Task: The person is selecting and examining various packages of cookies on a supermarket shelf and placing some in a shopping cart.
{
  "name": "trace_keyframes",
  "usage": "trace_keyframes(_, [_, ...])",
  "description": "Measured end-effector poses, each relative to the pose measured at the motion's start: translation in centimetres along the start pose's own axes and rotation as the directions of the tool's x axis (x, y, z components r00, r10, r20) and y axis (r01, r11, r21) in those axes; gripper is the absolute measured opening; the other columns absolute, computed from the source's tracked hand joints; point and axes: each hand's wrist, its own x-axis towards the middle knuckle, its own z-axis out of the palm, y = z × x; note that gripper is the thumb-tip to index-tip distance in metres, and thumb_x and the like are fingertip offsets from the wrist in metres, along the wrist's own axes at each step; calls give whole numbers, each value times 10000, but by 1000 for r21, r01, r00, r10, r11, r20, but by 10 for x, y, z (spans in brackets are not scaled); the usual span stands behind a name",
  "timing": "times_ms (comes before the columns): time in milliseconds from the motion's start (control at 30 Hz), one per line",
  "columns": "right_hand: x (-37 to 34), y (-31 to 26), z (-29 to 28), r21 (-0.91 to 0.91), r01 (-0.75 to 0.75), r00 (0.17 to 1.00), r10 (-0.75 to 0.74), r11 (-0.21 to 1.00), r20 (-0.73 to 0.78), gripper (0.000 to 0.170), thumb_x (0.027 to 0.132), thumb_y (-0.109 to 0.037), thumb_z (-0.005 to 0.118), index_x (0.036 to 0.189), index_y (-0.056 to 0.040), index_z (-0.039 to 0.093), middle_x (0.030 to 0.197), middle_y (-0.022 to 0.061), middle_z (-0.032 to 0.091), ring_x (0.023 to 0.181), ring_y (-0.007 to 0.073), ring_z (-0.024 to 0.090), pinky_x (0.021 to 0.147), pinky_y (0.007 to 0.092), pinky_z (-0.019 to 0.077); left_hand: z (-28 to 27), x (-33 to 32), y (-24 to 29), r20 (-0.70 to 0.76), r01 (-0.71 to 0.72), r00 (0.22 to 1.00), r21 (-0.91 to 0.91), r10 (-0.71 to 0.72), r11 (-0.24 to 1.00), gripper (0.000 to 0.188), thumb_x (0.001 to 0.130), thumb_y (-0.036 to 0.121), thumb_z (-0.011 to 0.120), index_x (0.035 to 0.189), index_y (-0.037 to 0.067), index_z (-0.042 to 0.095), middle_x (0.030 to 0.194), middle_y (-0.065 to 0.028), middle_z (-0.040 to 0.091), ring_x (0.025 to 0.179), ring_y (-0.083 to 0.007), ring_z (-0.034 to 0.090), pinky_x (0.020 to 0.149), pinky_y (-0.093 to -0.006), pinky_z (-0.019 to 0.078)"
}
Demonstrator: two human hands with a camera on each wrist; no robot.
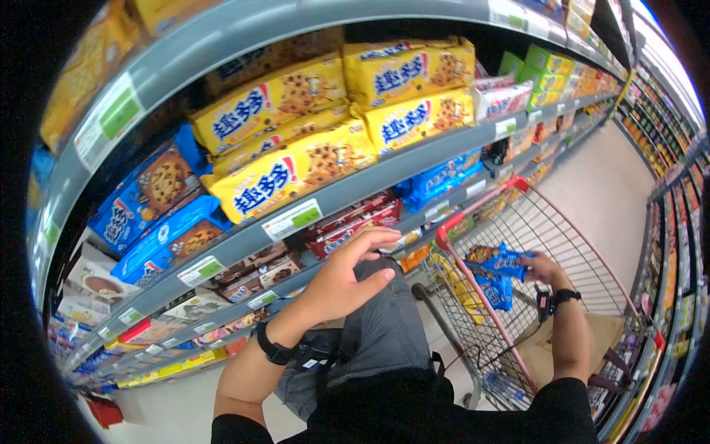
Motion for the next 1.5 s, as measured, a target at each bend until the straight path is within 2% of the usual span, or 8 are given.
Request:
trace_keyframes(167, [0, -16, 19, -573, 27, 983, -127, 819, -135, 476, 791, -301, 721, 1183, -45, 636, 1036, 125, 657, 878, 216, 609, 686, 368, 528, -39, -19, 55, -164, -143, 942, 591, 292, 794, 443, 790, 46, 679, 1220, 24, 574, 1260, -137, 576, 1183, -285, 550, 990, -368, 431])
trace_keyframes(200, [-3, -45, 28, -447, 300, 930, -363, 843, -61, 345, 804, -226, 730, 1037, 20, 660, 944, 102, 681, 868, 183, 621, 789, 347, 513, -54, -26, 71, -191, -117, 912, 728, 363, 676, 435, 787, 45, 684, 1208, 26, 578, 1243, -142, 583, 1173, -312, 553, 996, -381, 430])
trace_keyframes(267, [-28, -79, 43, -435, 395, 906, -422, 809, 38, 401, 810, -262, 702, 1114, -8, 640, 1011, 87, 657, 879, 165, 611, 731, 325, 523, -63, -28, 76, -193, -124, 878, 793, 439, 597, 443, 765, 36, 695, 1194, 24, 586, 1206, -142, 597, 1140, -327, 564, 970, -387, 446])
trace_keyframes(367, [-73, -159, 92, -294, 734, 676, -703, 613, 221, 262, 862, -122, 647, 1089, 7, 622, 996, 60, 664, 889, 136, 618, 798, 286, 513, -85, -23, 89, -172, -7, 856, 939, 487, 344, 472, 761, 55, 716, 1213, 22, 581, 1229, -144, 595, 1144, -333, 557, 982, -406, 441])
trace_keyframes(500, [-163, -242, 166, -85, 862, 498, -805, 500, 323, 201, 888, -1, 610, 1087, 19, 602, 1016, 67, 675, 958, 128, 632, 850, 268, 516, -99, -18, 87, -211, 133, 892, 968, 399, 214, 530, 766, 128, 728, 1260, 44, 553, 1238, -146, 587, 1132, -339, 539, 978, -423, 428])
trace_keyframes(833, [-208, -271, 240, -6, 940, 307, -838, 342, 450, 187, 871, -31, 648, 1045, 34, 631, 968, 64, 679, 876, 104, 634, 781, 261, 512, -108, -8, 88, -172, 126, 908, 982, 383, 141, 535, 731, 193, 763, 1213, 49, 581, 1145, -126, 610, 1098, -327, 539, 935, -436, 429])
trace_keyframes(1167, [-204, -257, 244, 45, 919, 316, -802, 391, 508, 150, 905, -10, 617, 1052, 15, 639, 971, 51, 677, 892, 100, 635, 808, 257, 506, -108, 6, 83, -120, 88, 894, 992, 432, 93, 451, 729, 233, 776, 1113, 57, 617, 1072, -146, 616, 1068, -344, 559, 916, -447, 450])
trace_keyframes(1500, [-187, -247, 246, 67, 916, 299, -783, 396, 546, 155, 906, -56, 635, 1050, 0, 644, 933, 30, 663, 851, 95, 612, 770, 261, 497, -106, 9, 95, -218, 110, 886, 956, 409, 272, 361, 761, 194, 750, 1065, 58, 610, 952, -146, 661, 931, -347, 626, 772, -440, 499])
